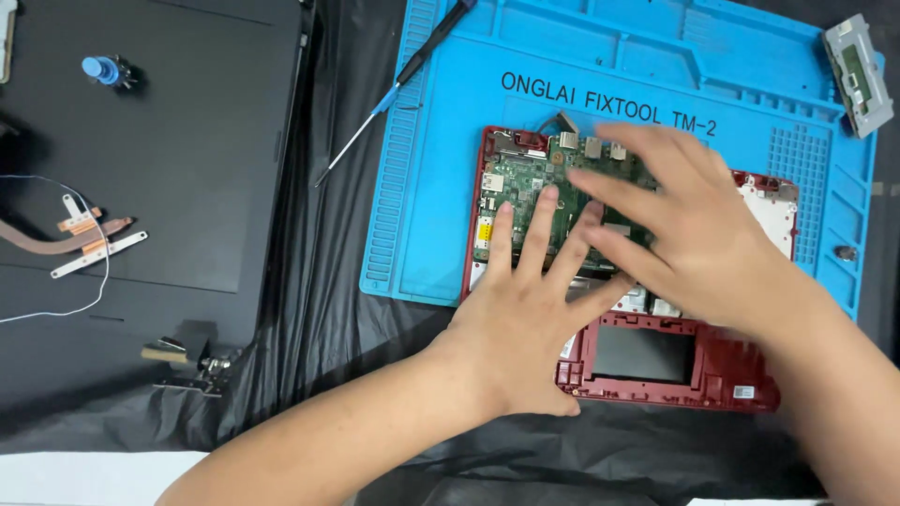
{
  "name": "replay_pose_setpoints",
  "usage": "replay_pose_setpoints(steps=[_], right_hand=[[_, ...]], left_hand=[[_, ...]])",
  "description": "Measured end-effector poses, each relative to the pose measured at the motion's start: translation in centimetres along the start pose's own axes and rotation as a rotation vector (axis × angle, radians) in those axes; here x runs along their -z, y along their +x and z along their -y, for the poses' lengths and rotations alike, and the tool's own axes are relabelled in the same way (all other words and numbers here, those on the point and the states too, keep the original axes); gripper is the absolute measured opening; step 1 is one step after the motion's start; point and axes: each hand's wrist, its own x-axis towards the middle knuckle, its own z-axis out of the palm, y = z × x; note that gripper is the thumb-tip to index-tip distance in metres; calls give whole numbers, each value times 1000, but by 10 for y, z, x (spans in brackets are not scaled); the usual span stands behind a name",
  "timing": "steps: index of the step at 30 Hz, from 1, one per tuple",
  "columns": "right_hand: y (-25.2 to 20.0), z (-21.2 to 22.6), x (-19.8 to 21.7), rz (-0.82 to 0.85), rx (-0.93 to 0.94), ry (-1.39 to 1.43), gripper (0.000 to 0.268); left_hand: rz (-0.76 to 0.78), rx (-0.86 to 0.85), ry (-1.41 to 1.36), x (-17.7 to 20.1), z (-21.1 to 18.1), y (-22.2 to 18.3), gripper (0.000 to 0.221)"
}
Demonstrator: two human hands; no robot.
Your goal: The person places a laptop motherboard into the red chassis, aligns it, and secures it with multiple screws using a screwdriver. They then install a small circuit board into a dedicated slot and fasten it with additional screws.
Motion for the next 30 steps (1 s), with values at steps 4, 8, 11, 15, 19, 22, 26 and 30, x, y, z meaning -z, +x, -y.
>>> replay_pose_setpoints(steps=[4, 8, 11, 15, 19, 22, 26, 30], right_hand=[[-46, -10, 1, -14, -30, -59, 48], [-87, -22, -6, -61, -101, -193, 44], [-100, -25, -13, -90, -148, -174, 41], [-104, -25, -17, -138, -143, -148, 42], [-104, -24, -15, -154, -131, -146, 44], [-105, -26, -16, -164, -101, -126, 46], [-107, -28, -17, -183, -99, -102, 45], [-112, -29, -17, -211, -119, -110, 42]], left_hand=[[-15, -9, -17, -2, 0, 0, 125], [-46, -22, -5, -3, -2, -1, 121], [-84, -79, -30, -5, -2, -2, 113], [-102, -130, -84, -5, 0, -1, 109], [-88, -125, -54, -2, -2, 3, 109], [-136, -151, -73, 2, 3, 4, 105], [-380, -40, -54, 18, 23, 2, 72], [-701, 303, 261, 40, 65, -6, 43]])
